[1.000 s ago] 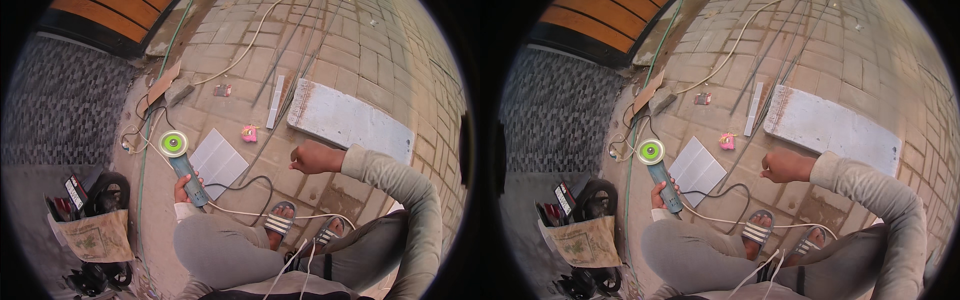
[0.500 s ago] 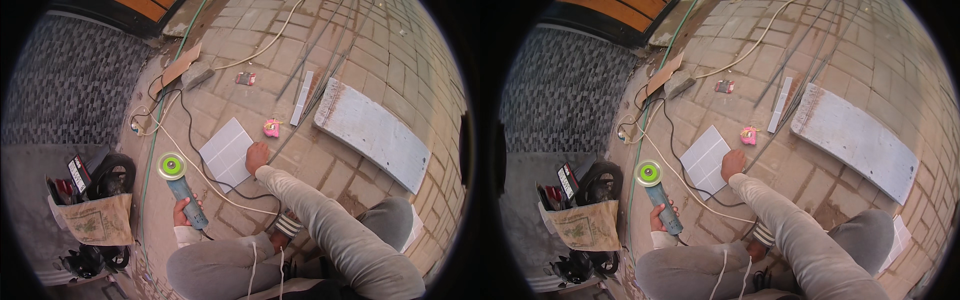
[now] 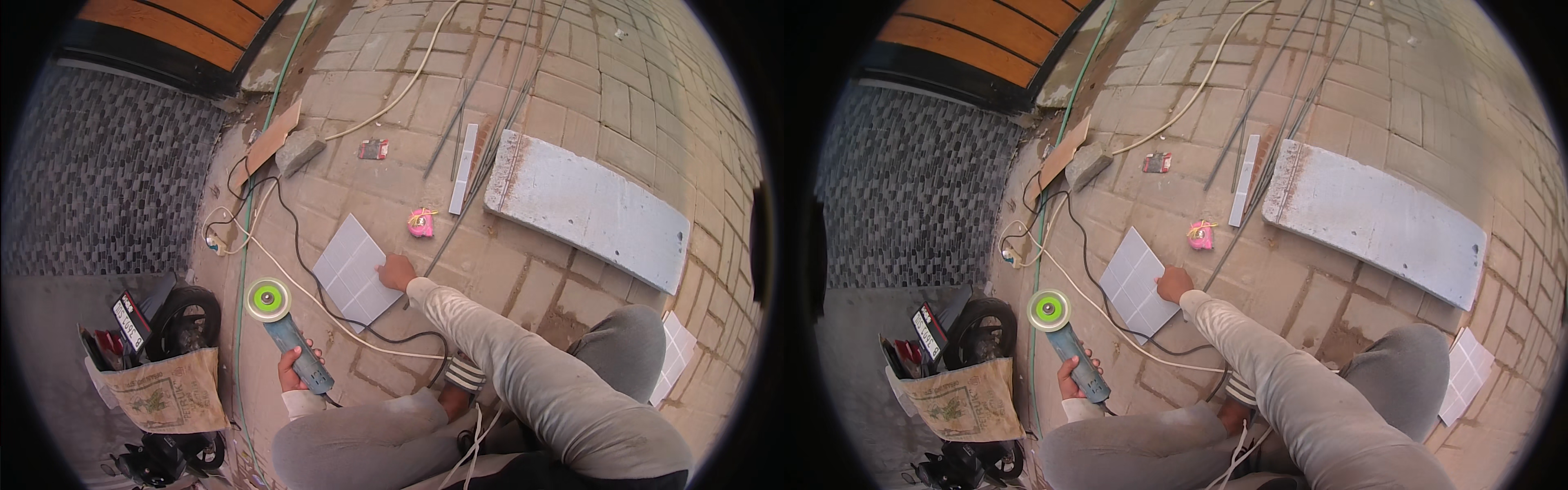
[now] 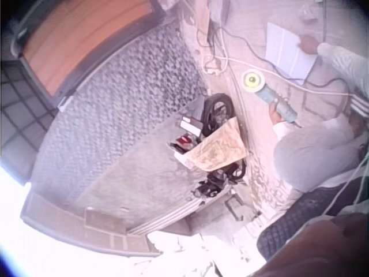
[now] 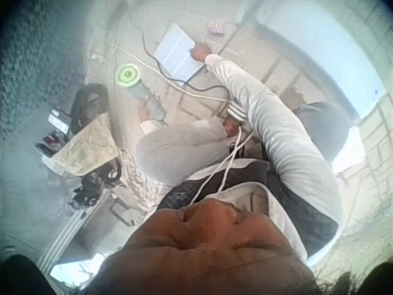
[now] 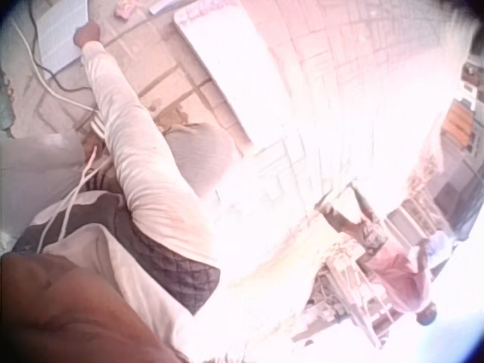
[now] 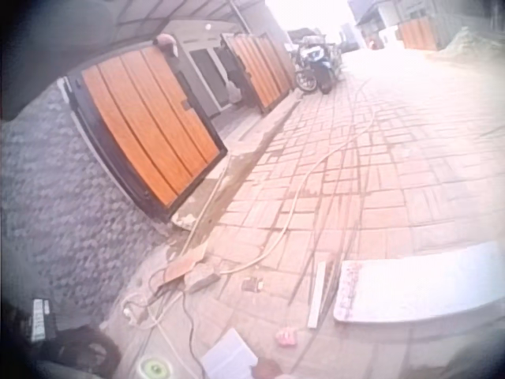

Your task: The person uses a handheld angle grinder to cut through several white square tiles resting on a concrete block while sitting on a paved ground.

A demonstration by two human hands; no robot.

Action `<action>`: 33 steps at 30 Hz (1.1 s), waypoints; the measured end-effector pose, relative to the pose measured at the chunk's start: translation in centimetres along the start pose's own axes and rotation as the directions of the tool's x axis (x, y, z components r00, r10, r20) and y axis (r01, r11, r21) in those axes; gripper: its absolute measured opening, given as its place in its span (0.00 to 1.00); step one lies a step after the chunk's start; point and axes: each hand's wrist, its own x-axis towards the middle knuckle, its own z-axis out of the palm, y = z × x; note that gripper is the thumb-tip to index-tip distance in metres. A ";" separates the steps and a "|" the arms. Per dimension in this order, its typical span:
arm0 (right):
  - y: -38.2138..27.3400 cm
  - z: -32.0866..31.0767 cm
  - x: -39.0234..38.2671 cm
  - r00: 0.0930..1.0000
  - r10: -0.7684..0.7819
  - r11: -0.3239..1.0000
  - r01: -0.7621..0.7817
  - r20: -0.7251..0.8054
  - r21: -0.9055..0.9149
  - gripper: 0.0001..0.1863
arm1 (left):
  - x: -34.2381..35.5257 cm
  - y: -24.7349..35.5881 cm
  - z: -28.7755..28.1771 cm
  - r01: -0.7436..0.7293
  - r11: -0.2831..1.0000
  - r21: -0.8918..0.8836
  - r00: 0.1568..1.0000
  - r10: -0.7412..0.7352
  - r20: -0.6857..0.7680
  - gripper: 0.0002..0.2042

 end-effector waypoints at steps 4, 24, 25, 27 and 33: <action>-1.2 -0.5 -1.8 0.988 -0.067 0.992 0.080 -0.139 0.095 0.21 | 1.3 0.3 -0.8 -0.002 0.998 -0.066 0.993 0.010 0.120 0.29; 20.7 -29.8 -14.6 0.303 0.411 0.911 -0.109 -0.860 0.398 0.33 | 15.2 -3.1 19.4 0.073 0.981 0.178 0.844 -0.156 0.513 0.27; 20.9 -29.7 -14.5 0.296 0.417 0.908 -0.108 -0.859 0.404 0.33 | 15.3 -3.2 19.9 0.061 0.976 0.211 0.842 -0.164 0.514 0.27; 21.3 -29.6 -14.2 0.290 0.424 0.905 -0.155 -0.858 0.396 0.33 | 15.4 -3.4 20.7 0.067 0.969 0.238 0.831 -0.186 0.524 0.27; 21.2 -29.2 -14.1 0.295 0.428 0.897 -0.255 -0.854 0.361 0.34 | 14.5 -3.7 22.2 0.068 0.961 0.269 0.822 -0.206 0.530 0.22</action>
